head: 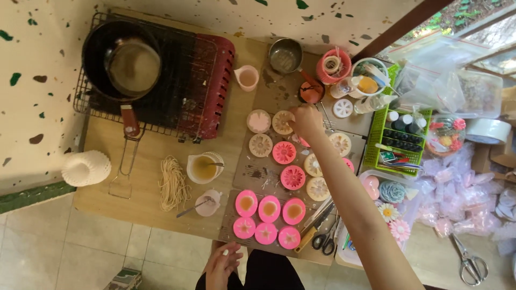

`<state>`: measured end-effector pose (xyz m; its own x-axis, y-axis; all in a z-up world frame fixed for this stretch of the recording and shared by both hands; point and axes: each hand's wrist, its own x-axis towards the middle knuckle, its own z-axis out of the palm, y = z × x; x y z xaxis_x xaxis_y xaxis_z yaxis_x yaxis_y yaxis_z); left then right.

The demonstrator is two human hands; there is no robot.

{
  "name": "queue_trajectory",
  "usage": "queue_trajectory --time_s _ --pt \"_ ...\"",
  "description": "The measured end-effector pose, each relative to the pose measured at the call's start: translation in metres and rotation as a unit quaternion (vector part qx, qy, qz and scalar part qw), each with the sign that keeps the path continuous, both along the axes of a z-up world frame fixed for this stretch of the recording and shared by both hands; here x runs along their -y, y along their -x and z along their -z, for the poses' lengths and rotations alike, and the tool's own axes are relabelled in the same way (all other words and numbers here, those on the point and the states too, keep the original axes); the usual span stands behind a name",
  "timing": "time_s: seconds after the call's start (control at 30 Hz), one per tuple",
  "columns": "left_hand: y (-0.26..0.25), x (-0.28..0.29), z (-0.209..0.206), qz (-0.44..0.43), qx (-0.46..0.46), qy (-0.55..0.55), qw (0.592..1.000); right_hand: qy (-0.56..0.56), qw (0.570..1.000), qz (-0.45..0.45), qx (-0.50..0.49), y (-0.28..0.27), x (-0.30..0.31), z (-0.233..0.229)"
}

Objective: Preparing molds and wicks, then pouring melted wax and adding decorative elements to create floral candles.

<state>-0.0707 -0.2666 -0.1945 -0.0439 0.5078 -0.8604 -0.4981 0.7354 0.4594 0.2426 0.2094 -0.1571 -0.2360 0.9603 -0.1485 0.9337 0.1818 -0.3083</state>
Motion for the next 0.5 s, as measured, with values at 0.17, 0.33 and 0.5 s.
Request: queue_trajectory --time_s 0.17,0.33,0.5 --pt "-0.03 -0.023 -0.035 0.008 -0.026 0.055 0.998 -0.048 0.999 -0.001 -0.017 0.077 0.01 -0.021" --pt "-0.036 -0.045 -0.071 0.04 -0.061 -0.011 0.997 -0.051 0.994 0.016 0.091 0.118 0.015 -0.002" --pt "-0.044 -0.064 -0.083 0.027 -0.014 -0.079 0.996 -0.014 0.992 0.04 0.12 0.122 0.011 -0.002"
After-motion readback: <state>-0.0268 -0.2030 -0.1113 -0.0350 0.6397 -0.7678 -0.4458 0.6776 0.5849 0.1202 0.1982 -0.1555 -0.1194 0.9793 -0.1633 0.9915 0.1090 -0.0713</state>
